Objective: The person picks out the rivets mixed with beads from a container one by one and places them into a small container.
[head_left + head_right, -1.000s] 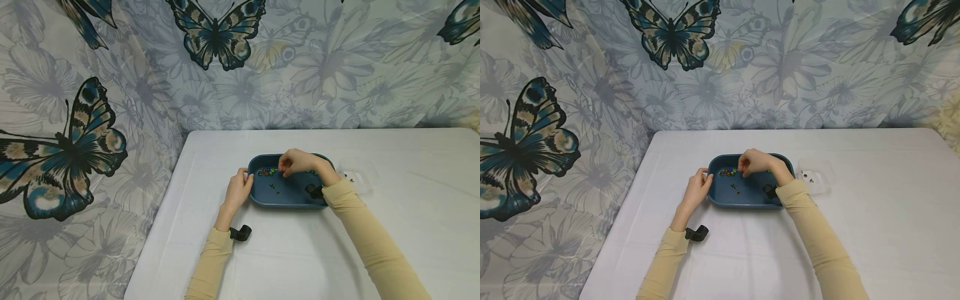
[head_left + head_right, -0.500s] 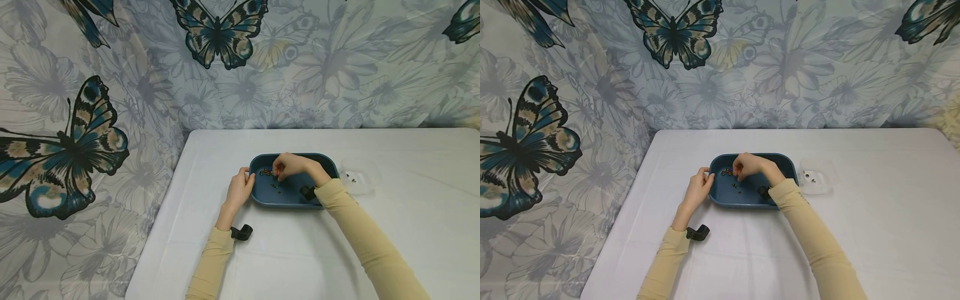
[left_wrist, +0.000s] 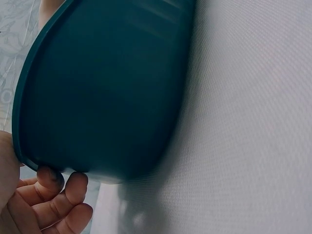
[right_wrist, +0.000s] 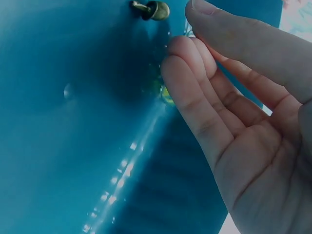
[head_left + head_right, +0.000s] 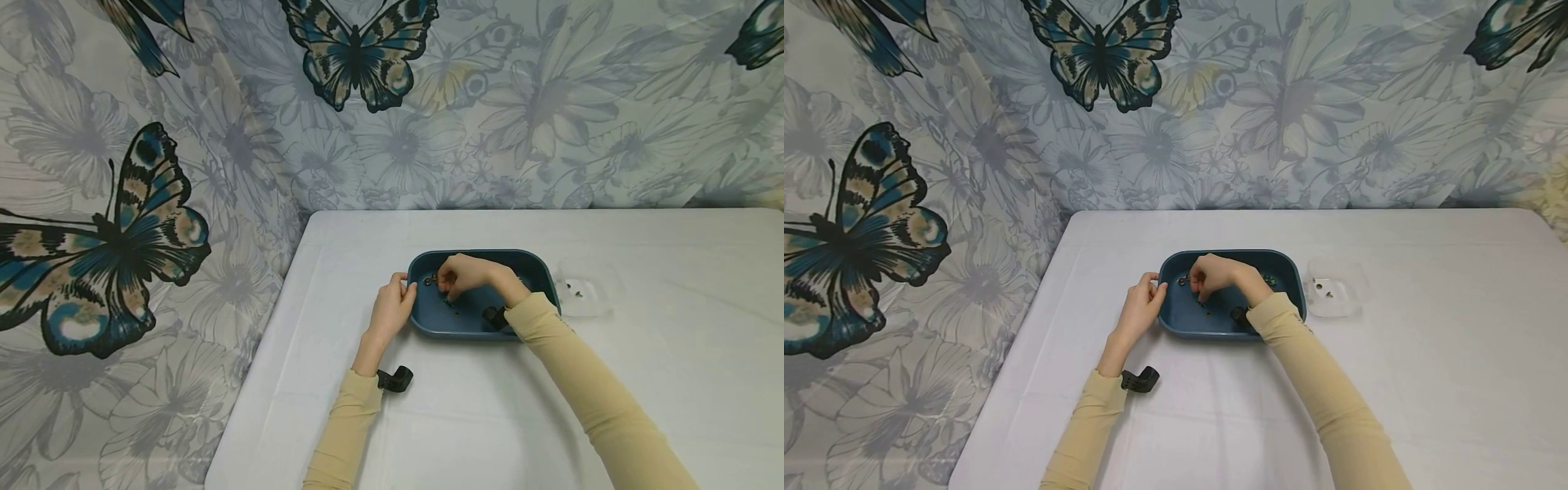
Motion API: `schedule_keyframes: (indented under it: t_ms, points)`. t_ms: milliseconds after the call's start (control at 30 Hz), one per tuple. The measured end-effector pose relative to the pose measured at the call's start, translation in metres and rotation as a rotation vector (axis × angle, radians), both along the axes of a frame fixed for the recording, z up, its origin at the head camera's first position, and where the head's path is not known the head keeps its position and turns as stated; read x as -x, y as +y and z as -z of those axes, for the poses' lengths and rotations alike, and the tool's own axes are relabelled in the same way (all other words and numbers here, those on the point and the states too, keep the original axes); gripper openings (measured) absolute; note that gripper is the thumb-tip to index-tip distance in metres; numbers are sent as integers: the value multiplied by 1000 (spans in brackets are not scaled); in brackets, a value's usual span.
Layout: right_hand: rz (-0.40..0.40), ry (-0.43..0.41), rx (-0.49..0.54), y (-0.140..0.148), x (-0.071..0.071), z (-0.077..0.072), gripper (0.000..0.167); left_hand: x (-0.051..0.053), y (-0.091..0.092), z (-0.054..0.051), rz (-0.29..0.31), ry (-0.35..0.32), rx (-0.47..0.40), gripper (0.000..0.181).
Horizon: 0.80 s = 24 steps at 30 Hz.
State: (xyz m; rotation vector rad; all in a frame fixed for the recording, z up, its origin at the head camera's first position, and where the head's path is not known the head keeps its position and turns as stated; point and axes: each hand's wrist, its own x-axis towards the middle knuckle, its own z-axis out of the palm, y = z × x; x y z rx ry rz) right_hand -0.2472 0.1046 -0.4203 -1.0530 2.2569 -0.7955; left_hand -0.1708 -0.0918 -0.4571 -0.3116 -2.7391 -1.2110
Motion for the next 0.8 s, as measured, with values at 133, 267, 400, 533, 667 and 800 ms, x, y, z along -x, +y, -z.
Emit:
schedule_keyframes:
  t_ms: [133,267,400,533,667,800]
  points:
    - [1,-14,-12,-3,1,3,13,0,0,0,-3,1,4,29]
    - [-6,-4,-35,-6,0,6,14,0,0,-1,-4,0,3,29]
    - [-16,13,-60,-8,0,9,14,0,0,0,-5,-6,3,29]
    - [-31,21,-70,-11,0,11,14,0,0,0,-3,-8,-1,29]
    - [-22,18,-85,-13,-1,11,14,0,0,1,0,-5,-5,29]
    - [-10,20,-95,-16,-2,11,13,0,0,1,-1,-3,-9,29]
